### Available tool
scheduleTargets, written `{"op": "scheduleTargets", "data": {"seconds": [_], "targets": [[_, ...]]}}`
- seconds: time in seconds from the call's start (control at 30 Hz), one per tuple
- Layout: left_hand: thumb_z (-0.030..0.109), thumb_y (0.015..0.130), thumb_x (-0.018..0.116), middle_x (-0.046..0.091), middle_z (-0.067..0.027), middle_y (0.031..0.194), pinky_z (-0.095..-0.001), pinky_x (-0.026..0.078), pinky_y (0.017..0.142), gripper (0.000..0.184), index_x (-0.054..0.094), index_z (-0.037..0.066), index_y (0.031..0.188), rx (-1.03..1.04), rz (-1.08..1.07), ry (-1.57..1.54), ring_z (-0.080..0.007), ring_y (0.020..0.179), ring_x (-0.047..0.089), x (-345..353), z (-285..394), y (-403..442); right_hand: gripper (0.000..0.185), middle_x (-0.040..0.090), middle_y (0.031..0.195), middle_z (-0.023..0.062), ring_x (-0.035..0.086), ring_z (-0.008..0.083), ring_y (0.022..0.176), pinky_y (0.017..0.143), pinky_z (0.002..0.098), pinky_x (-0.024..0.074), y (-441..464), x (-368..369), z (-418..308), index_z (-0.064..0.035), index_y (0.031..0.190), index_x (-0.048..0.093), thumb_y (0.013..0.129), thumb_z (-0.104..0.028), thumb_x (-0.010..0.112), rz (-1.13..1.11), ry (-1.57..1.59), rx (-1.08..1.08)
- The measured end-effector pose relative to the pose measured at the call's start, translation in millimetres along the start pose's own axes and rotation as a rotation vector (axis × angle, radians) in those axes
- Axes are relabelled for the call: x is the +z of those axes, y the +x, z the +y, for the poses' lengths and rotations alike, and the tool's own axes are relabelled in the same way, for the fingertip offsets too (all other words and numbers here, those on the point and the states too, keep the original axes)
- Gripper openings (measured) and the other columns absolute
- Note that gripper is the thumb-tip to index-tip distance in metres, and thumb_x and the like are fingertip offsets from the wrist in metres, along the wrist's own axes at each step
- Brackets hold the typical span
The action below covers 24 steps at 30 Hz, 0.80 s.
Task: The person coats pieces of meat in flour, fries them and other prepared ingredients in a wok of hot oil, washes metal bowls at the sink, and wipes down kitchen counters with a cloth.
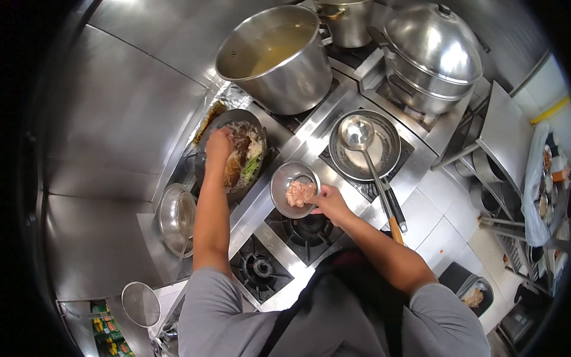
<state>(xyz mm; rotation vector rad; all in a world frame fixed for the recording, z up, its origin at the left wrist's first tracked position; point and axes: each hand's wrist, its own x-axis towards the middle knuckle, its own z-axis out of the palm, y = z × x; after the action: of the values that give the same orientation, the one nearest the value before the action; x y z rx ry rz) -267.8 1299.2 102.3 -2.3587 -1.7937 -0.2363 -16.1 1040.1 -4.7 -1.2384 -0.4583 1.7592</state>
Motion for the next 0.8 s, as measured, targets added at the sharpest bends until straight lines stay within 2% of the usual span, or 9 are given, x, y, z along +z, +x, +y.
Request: {"op": "scheduleTargets", "data": {"seconds": [0.03,0.13,0.2,0.4,0.5,0.57,0.67,0.73,0.8], "targets": [[0.015,0.086,0.066,0.071,-0.0193,0.096,-0.0429,0.052,0.082,0.018,0.073,0.013,0.102,0.01,-0.007,-0.003,-0.0346,0.094,0.068,-14.4,14.2,-6.7,0.017,0.056,0.082,0.0003,0.061,0.0116,0.075,0.069,0.0325,0.0607,2.5,-0.3,-0.1,-0.0036,0.093,0.061,0.085,-0.013,0.072,-0.008,0.008,-0.022],[0.015,0.084,0.068,0.072,-0.0141,0.094,-0.04,0.054,0.076,0.016,0.073,0.009,0.099,0.263,-0.44,-0.551,-0.031,0.085,0.069,-40.4,65.8,-68.4,0.022,0.053,0.08,0.0014,0.059,0.0119,0.069,0.062,0.0306,0.06,8.6,2.5,5.3,-0.0049,0.079,0.053,0.084,-0.013,0.073,-0.024,0.0,-0.057],[0.019,0.081,0.071,0.071,-0.0163,0.092,-0.0418,0.054,0.075,0.025,0.07,0.008,0.104,0.436,-0.523,-0.432,-0.0346,0.084,0.068,-15.4,82.3,-112.7,0.027,0.052,0.077,0.0027,0.058,0.0118,0.065,0.057,0.0297,0.0592,3.2,12.0,0.0,-0.0042,0.073,0.048,0.084,-0.011,0.072,-0.046,-0.153,-0.139],[0.019,0.074,0.074,0.064,-0.0164,0.087,-0.0445,0.055,0.072,0.029,0.069,0.009,0.1,0.279,-0.358,-0.372,-0.0382,0.078,0.066,11.0,84.9,-178.5,0.027,0.052,0.076,0.0032,0.059,0.012,0.065,0.055,0.0282,0.0586,7.1,28.3,25.3,-0.0028,0.071,0.048,0.083,-0.01,0.071,-0.077,-0.365,-0.206],[0.017,0.078,0.076,0.066,-0.0121,0.088,-0.0384,0.056,0.068,0.025,0.068,0.008,0.099,0.132,-0.284,-0.556,-0.0285,0.072,0.067,5.4,62.6,-192.7,0.017,0.053,0.079,0.0017,0.06,0.0114,0.068,0.058,0.0288,0.0595,-4.9,38.0,16.7,-0.0024,0.078,0.055,0.084,-0.009,0.07,-0.116,-0.218,-0.082],[0.016,0.084,0.074,0.066,-0.0037,0.088,-0.0299,0.055,0.067,0.021,0.067,0.005,0.101,-0.358,-0.496,-1.179,-0.0153,0.072,0.064,-8.0,50.3,-198.7,0.012,0.054,0.08,0.0007,0.06,0.0109,0.07,0.059,0.029,0.0599,-10.1,42.0,14.0,-0.0023,0.083,0.06,0.084,-0.008,0.07,-0.12,-0.135,-0.034],[0.012,0.088,0.073,0.065,-0.0003,0.089,-0.0252,0.055,0.069,0.024,0.065,0.004,0.109,-0.526,-0.432,-1.581,-0.0075,0.082,0.061,-16.8,24.8,-203.4,0.014,0.058,0.084,0.001,0.063,0.0112,0.076,0.064,0.0292,0.0607,-8.5,40.8,15.7,-0.0024,0.098,0.064,0.086,-0.008,0.068,-0.117,-0.144,0.038],[0.012,0.088,0.073,0.065,-0.0002,0.089,-0.0258,0.054,0.07,0.025,0.065,0.005,0.111,-0.497,-0.301,-1.522,-0.0093,0.079,0.062,-17.9,-6.8,-194.9,0.021,0.066,0.102,0.0087,0.068,0.0181,0.088,0.075,0.0343,0.0619,-14.4,42.8,9.4,-0.0014,0.11,0.058,0.088,-0.001,0.06,-0.149,-0.102,0.09],[0.011,0.086,0.073,0.065,0.0001,0.092,-0.0248,0.052,0.069,0.027,0.064,0.005,0.11,-0.496,-0.177,-1.282,-0.0093,0.078,0.061,-16.0,-42.9,-177.2,0.023,0.066,0.099,0.0067,0.068,0.0167,0.087,0.074,0.0326,0.0616,-10.8,40.1,15.9,-0.0021,0.111,0.06,0.088,-0.004,0.062,-0.16,-0.073,0.087]]}}
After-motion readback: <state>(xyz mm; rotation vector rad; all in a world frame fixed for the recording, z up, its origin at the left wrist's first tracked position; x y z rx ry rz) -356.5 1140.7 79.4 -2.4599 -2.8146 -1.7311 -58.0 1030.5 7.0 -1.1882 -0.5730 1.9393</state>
